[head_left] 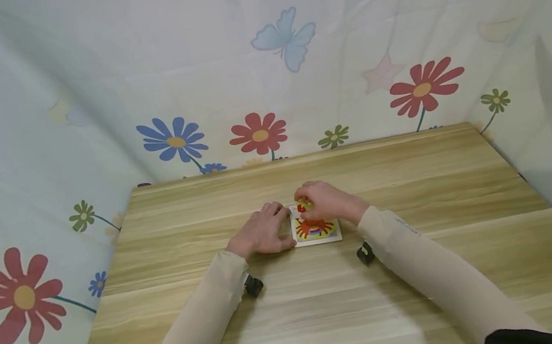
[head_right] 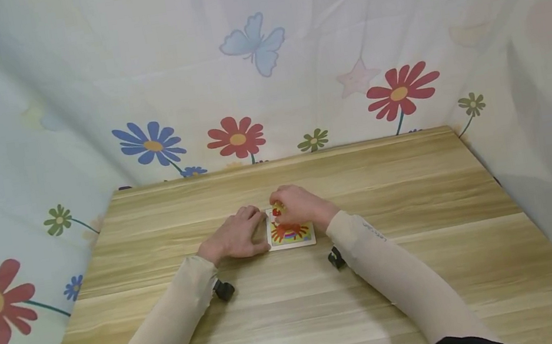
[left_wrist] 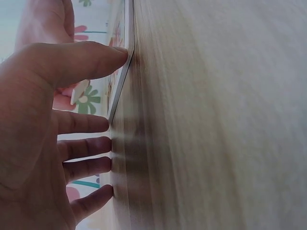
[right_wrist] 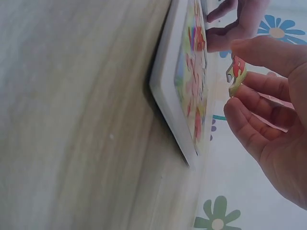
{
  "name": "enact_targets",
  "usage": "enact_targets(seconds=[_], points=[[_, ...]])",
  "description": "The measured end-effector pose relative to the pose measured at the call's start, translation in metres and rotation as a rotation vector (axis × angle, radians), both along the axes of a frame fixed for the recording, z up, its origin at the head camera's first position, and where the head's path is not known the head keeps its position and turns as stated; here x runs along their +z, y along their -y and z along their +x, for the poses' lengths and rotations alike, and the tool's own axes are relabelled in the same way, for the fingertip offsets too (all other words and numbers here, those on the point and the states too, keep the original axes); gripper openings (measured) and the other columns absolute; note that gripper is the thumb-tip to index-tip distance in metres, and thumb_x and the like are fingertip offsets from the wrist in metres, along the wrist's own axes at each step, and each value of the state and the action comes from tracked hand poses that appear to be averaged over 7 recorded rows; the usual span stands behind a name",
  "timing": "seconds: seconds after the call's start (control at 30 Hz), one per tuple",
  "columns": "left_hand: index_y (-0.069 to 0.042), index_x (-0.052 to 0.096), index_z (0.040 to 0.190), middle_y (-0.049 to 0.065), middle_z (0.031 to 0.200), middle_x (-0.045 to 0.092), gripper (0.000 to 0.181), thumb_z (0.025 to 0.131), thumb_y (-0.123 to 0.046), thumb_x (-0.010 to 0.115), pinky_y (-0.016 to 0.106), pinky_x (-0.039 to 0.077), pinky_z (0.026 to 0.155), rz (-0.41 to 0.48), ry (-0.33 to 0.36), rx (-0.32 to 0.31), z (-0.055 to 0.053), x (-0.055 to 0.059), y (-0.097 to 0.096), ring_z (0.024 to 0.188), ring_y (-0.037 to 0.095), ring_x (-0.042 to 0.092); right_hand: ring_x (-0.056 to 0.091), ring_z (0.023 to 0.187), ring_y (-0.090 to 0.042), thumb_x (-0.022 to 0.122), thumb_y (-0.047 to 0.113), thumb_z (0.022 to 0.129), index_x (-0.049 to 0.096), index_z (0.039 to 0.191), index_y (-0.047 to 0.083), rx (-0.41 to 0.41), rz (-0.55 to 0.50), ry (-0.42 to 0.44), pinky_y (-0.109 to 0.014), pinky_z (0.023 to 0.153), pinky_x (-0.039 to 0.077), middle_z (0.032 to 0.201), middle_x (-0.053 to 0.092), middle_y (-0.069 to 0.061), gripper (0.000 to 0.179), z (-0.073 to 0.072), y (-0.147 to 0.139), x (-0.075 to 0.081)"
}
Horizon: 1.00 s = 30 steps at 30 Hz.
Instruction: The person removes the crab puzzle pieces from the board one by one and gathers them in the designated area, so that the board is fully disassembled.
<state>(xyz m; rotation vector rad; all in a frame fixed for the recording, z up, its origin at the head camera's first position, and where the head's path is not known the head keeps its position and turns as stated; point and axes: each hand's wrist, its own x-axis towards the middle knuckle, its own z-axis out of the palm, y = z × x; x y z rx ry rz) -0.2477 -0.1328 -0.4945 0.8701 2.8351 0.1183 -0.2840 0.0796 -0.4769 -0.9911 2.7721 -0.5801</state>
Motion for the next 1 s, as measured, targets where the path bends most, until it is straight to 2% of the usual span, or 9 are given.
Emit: enact_targets(seconds=[0.3,0.67,1.0], points=[[-0.015,0.050,0.137,0.003,0.136,0.046,0.073,0.081,-0.060,0.065,0.042,0.043,0.098,-0.012,-0.031,-0.011,0.004,-0.001,0.002,0.123,0.020,0.043,0.053,0.086,-0.018,0.075,0.026,0.083,0.066,0.120,0.005,0.037,-0.029,-0.060,-0.035,0.080,0.047,0.100,0.061,-0.005,0.044,0.001,-0.007,0.002],[-0.015,0.049,0.138,0.003,0.136,0.045,0.073,0.082,-0.058,0.065,0.043,0.042,0.099,0.001,-0.020,-0.009,0.005,0.000,0.000,0.123,0.020,0.043,0.056,0.090,-0.019,0.075,0.026,0.083,0.066,0.120,0.005,0.024,-0.038,-0.095,-0.036,0.083,0.050,0.105,0.062,-0.007,0.044,0.002,-0.020,0.001],[-0.015,0.048,0.139,0.004,0.136,0.046,0.075,0.081,-0.060,0.064,0.043,0.043,0.098,0.003,-0.034,-0.012,0.005,-0.005,0.001,0.123,0.021,0.043,0.058,0.094,-0.020,0.076,0.024,0.083,0.066,0.120,0.003,-0.001,-0.033,-0.080,-0.039,0.086,0.050,0.109,0.063,-0.008,0.044,0.006,-0.036,0.004]])
